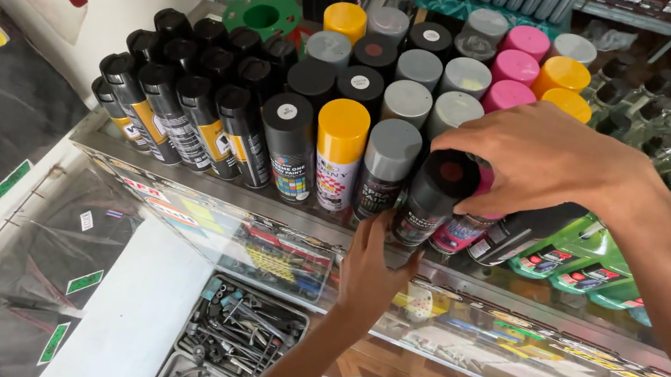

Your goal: Inspecting and organizing various spray paint cans on a shelf.

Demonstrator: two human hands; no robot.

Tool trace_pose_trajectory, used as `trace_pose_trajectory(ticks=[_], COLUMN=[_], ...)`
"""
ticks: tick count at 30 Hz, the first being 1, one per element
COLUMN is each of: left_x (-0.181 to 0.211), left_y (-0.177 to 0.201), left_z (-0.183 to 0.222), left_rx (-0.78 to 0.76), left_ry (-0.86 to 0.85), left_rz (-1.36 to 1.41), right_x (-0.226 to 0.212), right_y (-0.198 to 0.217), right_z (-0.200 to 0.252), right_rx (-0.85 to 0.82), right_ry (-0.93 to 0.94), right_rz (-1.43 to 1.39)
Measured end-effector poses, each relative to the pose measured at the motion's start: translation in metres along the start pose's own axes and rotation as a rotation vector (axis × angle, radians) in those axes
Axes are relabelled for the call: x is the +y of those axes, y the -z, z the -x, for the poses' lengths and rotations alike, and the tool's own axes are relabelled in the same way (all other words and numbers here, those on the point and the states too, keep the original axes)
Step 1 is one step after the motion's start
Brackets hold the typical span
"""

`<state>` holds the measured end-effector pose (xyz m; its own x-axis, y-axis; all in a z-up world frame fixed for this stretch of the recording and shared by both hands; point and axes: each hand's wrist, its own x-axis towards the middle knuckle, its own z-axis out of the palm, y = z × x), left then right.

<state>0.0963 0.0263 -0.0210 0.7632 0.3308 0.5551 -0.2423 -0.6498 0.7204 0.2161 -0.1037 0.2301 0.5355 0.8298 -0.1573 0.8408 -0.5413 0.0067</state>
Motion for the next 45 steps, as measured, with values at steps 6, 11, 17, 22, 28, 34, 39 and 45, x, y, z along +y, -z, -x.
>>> trace_pose_trajectory(ticks=[6, 11, 17, 22, 28, 34, 39, 45], left_x=[-0.017, -0.027, -0.028, -0.025, -0.019, 0.003, 0.003, 0.012], left_y=[-0.011, -0.018, -0.021, -0.019, -0.014, 0.004, -0.003, 0.003], left_z=[0.002, 0.002, -0.001, -0.006, -0.007, -0.014, -0.005, 0.010], left_rx=[-0.015, 0.009, 0.071, 0.090, 0.121, 0.160, 0.148, 0.088], left_ry=[-0.005, -0.033, -0.085, -0.110, -0.117, -0.155, -0.188, -0.168], left_rz=[-0.159, -0.245, -0.282, -0.268, -0.274, -0.159, -0.171, -0.101], right_x=[0.011, 0.019, 0.020, 0.025, 0.028, 0.054, 0.067, 0.064], right_y=[-0.012, -0.024, -0.029, -0.033, -0.017, -0.001, -0.016, -0.017], right_z=[-0.010, -0.014, -0.015, -0.017, -0.009, -0.017, -0.052, -0.070], right_rx=[-0.018, 0.040, 0.082, 0.116, 0.084, 0.388, -0.031, -0.158], right_ry=[-0.052, -0.005, -0.012, 0.007, -0.056, -0.079, -0.171, -0.309], right_rz=[0.098, 0.132, 0.214, 0.269, 0.157, 0.139, -0.056, -0.001])
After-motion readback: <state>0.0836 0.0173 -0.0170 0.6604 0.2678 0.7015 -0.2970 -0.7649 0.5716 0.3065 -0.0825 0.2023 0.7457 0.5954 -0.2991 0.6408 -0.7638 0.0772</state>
